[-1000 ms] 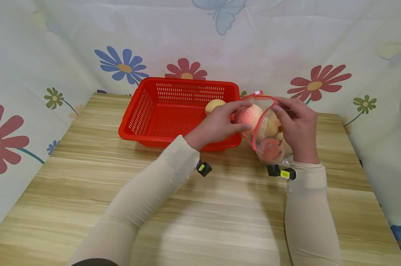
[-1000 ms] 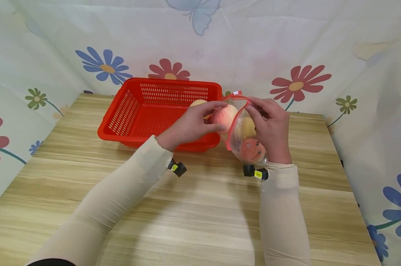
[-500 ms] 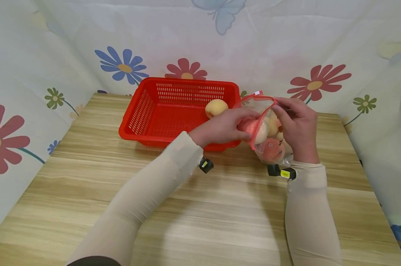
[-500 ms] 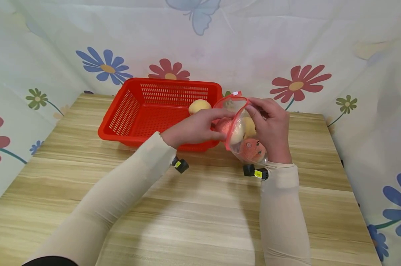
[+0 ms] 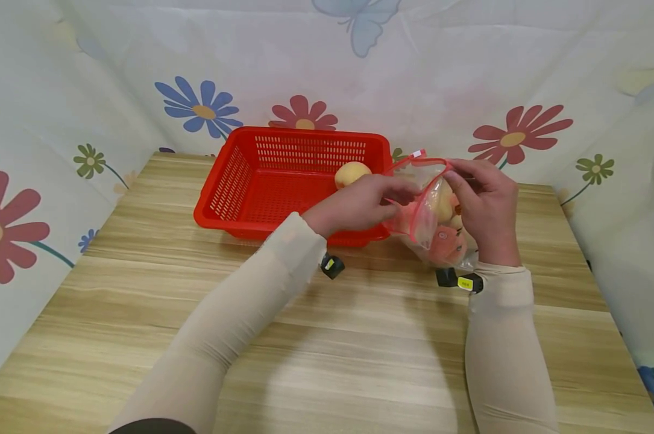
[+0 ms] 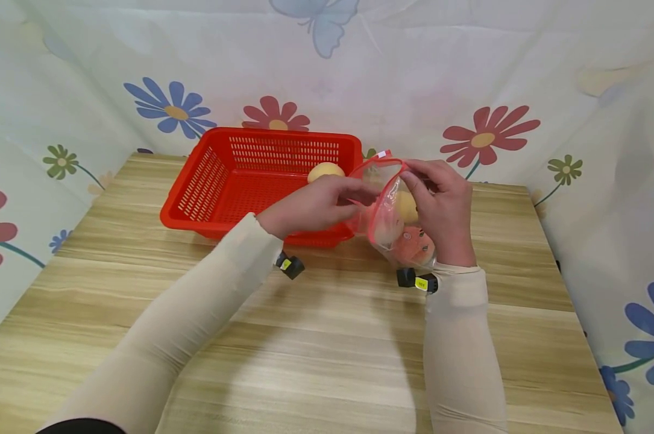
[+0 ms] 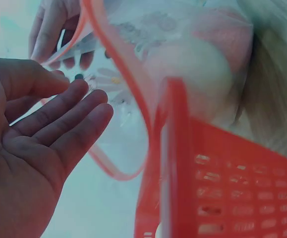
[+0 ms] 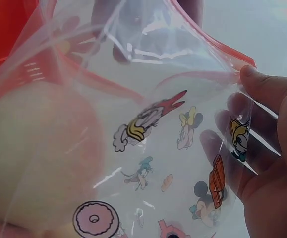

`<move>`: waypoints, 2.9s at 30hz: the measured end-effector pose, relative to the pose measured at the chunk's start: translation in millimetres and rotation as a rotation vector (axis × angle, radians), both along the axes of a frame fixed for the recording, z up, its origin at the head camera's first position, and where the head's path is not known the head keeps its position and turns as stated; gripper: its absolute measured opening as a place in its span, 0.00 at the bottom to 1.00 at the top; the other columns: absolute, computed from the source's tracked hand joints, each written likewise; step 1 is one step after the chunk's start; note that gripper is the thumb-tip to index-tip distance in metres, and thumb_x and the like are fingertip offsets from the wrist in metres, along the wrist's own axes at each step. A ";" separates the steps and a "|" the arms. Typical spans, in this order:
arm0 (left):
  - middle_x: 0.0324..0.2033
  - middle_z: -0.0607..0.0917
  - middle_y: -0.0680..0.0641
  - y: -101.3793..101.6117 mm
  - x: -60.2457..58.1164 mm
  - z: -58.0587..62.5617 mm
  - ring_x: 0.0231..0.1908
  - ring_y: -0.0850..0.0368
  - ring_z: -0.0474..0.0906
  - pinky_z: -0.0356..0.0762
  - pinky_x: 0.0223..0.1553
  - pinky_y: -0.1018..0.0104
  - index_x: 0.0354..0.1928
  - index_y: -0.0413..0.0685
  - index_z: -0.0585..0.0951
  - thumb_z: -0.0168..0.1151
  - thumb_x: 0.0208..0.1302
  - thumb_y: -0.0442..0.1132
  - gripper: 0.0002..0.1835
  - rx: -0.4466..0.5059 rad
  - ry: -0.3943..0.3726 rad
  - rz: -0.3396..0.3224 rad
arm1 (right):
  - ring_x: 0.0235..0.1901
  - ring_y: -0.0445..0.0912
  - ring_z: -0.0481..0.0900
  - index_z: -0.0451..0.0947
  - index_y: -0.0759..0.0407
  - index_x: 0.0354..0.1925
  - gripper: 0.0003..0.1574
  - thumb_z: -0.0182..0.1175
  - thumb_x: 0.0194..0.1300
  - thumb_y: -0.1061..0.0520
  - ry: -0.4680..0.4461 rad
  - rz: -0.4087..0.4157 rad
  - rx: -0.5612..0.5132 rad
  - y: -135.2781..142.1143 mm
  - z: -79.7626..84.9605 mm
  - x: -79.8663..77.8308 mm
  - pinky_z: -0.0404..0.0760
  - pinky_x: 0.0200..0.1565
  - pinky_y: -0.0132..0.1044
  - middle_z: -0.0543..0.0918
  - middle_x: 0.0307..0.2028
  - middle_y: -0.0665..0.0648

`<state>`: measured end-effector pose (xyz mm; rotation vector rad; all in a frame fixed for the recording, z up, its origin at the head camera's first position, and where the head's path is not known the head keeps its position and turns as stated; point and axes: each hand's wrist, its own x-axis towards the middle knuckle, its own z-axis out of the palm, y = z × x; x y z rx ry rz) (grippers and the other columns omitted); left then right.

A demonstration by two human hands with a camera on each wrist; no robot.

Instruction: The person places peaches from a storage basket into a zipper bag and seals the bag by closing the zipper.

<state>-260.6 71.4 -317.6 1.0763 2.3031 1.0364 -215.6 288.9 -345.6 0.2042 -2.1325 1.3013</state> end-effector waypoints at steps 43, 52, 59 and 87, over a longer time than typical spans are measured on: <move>0.57 0.79 0.55 -33.0 -51.3 23.5 0.55 0.61 0.73 0.77 0.56 0.68 0.62 0.57 0.74 0.55 0.70 0.42 0.20 -0.052 0.029 0.264 | 0.37 0.35 0.80 0.85 0.57 0.49 0.15 0.65 0.62 0.59 0.012 0.013 0.005 -0.5 0.1 0.0 0.79 0.41 0.20 0.84 0.40 0.42; 0.60 0.77 0.52 -38.2 -69.5 19.4 0.57 0.59 0.73 0.79 0.54 0.67 0.64 0.56 0.73 0.57 0.69 0.43 0.22 -0.056 -0.013 0.323 | 0.36 0.34 0.80 0.84 0.60 0.48 0.15 0.64 0.62 0.61 0.021 0.023 -0.002 -0.8 -0.4 -0.4 0.78 0.38 0.19 0.83 0.39 0.38; 0.60 0.76 0.54 -40.5 -81.7 16.1 0.55 0.59 0.73 0.80 0.54 0.65 0.64 0.60 0.72 0.60 0.67 0.45 0.24 -0.053 -0.065 0.381 | 0.36 0.34 0.80 0.84 0.60 0.48 0.14 0.64 0.62 0.62 0.027 0.021 0.004 -1.7 0.2 -1.4 0.78 0.39 0.19 0.84 0.40 0.43; 0.61 0.74 0.51 -35.2 -103.7 -13.5 0.55 0.54 0.72 0.79 0.56 0.60 0.66 0.58 0.69 0.65 0.63 0.45 0.29 -0.189 -0.116 0.453 | 0.37 0.32 0.79 0.84 0.58 0.50 0.16 0.64 0.63 0.61 0.014 0.004 0.058 -1.8 -0.7 0.7 0.78 0.42 0.18 0.85 0.44 0.61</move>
